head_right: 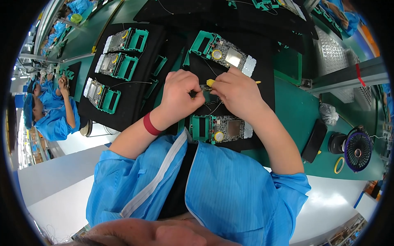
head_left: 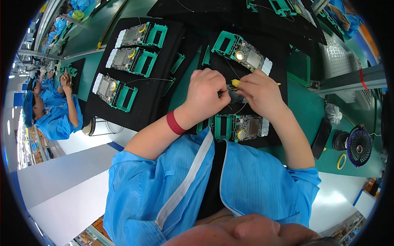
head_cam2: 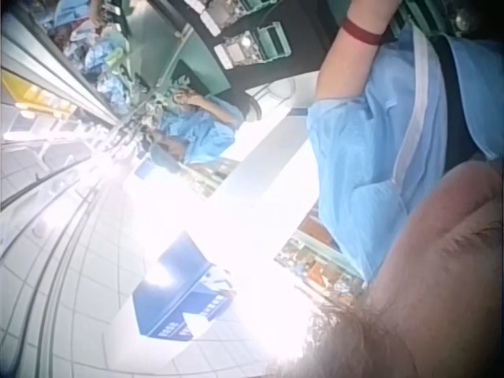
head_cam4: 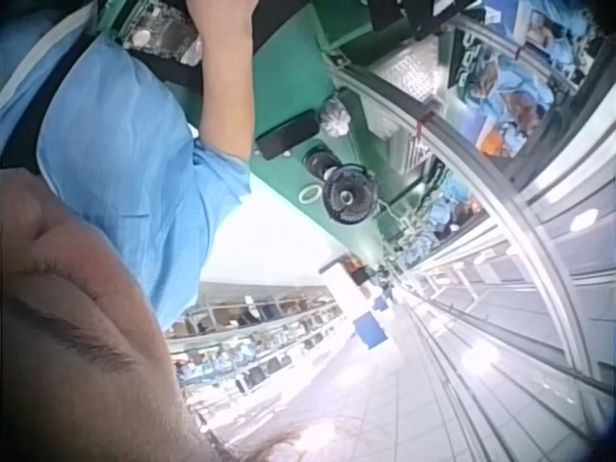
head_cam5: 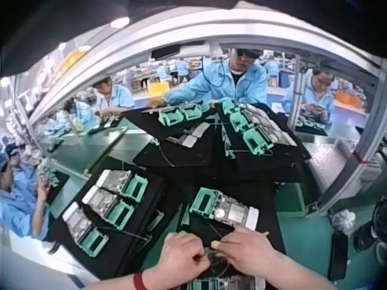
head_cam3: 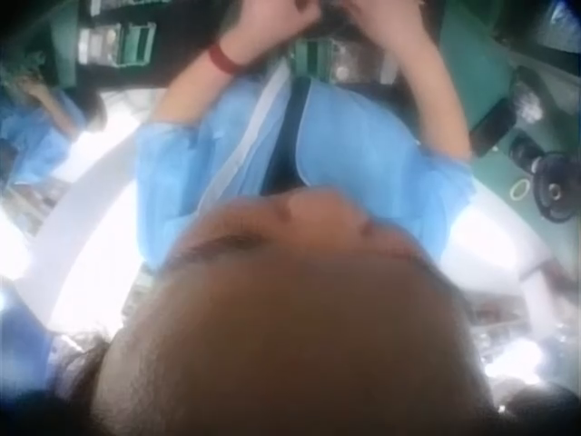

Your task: The person assembles electronic components onto circuit boards and places the assembled boards into plastic housings at a production line station, using a screwdriver to secure the components.

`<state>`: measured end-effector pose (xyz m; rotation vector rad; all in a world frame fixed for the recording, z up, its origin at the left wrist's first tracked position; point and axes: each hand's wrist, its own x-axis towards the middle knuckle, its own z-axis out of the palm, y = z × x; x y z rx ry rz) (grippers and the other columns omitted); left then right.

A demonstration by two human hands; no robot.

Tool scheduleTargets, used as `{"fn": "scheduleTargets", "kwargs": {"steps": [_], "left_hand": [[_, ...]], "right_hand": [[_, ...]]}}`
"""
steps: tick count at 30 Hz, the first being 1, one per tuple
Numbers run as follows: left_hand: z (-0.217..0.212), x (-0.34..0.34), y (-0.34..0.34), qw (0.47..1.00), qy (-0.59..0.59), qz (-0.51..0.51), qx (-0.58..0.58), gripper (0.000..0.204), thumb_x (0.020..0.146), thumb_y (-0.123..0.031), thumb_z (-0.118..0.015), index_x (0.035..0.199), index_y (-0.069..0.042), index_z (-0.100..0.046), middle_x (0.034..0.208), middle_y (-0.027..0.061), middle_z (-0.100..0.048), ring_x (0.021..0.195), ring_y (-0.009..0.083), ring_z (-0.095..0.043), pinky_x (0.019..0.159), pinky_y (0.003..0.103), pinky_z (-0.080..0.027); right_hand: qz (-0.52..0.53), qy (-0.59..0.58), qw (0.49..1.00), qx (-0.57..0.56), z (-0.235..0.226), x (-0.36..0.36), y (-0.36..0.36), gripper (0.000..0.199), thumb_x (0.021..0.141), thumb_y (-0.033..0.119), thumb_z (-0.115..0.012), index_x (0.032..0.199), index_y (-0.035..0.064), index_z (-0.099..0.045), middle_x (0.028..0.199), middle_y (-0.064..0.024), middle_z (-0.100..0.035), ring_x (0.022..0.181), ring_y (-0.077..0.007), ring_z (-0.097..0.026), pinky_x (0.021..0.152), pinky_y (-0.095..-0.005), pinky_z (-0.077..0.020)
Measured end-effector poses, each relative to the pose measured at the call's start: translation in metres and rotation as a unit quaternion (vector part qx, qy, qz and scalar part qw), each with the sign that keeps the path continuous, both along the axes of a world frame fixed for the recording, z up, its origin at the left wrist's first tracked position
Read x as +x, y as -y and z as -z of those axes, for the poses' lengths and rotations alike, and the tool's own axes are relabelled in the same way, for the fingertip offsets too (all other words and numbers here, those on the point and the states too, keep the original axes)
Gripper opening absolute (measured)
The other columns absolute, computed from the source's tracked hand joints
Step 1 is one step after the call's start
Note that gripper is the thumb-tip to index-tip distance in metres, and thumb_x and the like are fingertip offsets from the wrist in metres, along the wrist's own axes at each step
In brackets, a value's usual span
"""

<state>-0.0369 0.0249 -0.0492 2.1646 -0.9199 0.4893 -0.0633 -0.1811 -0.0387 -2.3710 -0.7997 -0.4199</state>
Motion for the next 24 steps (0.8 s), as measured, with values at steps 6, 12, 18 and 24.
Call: {"fn": "scheduleTargets", "kwargs": {"steps": [6,12,18,24], "left_hand": [[0.000,-0.002,0.000,1.000,0.008,-0.006,0.003,0.022,0.058,-0.003,-0.071,0.062,-0.011,-0.051,0.073,0.0024,-0.058,0.072,0.0236,-0.057,0.069,0.037,-0.040],[0.002,-0.003,0.002,1.000,0.016,-0.008,-0.008,0.022,0.059,-0.003,-0.071,0.062,-0.011,-0.051,0.072,0.0024,-0.058,0.072,0.0231,-0.057,0.069,0.037,-0.039],[0.000,-0.003,0.002,1.000,0.014,-0.009,0.002,0.022,0.059,-0.003,-0.071,0.062,-0.011,-0.050,0.072,0.0024,-0.058,0.072,0.0230,-0.056,0.069,0.037,-0.039],[-0.001,-0.006,0.003,1.000,0.021,-0.007,0.011,0.024,0.058,-0.002,-0.070,0.060,-0.011,-0.049,0.071,0.0021,-0.057,0.071,0.0231,-0.055,0.068,0.037,-0.039]], "right_hand": [[0.005,0.014,1.000,-0.005,0.000,0.000,-0.001,0.020,0.070,0.008,-0.079,0.088,0.0065,-0.071,0.088,-0.0028,-0.066,0.082,-0.0227,-0.061,0.070,-0.0329,-0.0529],[0.009,0.015,1.000,-0.014,0.000,-0.001,-0.001,0.016,0.072,0.011,-0.079,0.086,0.0076,-0.072,0.086,-0.0008,-0.065,0.083,-0.0208,-0.060,0.071,-0.0319,-0.0532],[0.023,0.001,1.000,0.017,0.001,0.000,-0.003,0.017,0.069,0.007,-0.079,0.084,0.0070,-0.072,0.083,-0.0027,-0.066,0.079,-0.0227,-0.061,0.067,-0.0333,-0.0522],[0.104,-0.081,0.991,0.024,0.000,-0.007,-0.016,0.008,0.074,0.011,-0.076,0.081,0.0096,-0.073,0.078,-0.0006,-0.066,0.079,-0.0227,-0.062,0.067,-0.0348,-0.0521]]}}
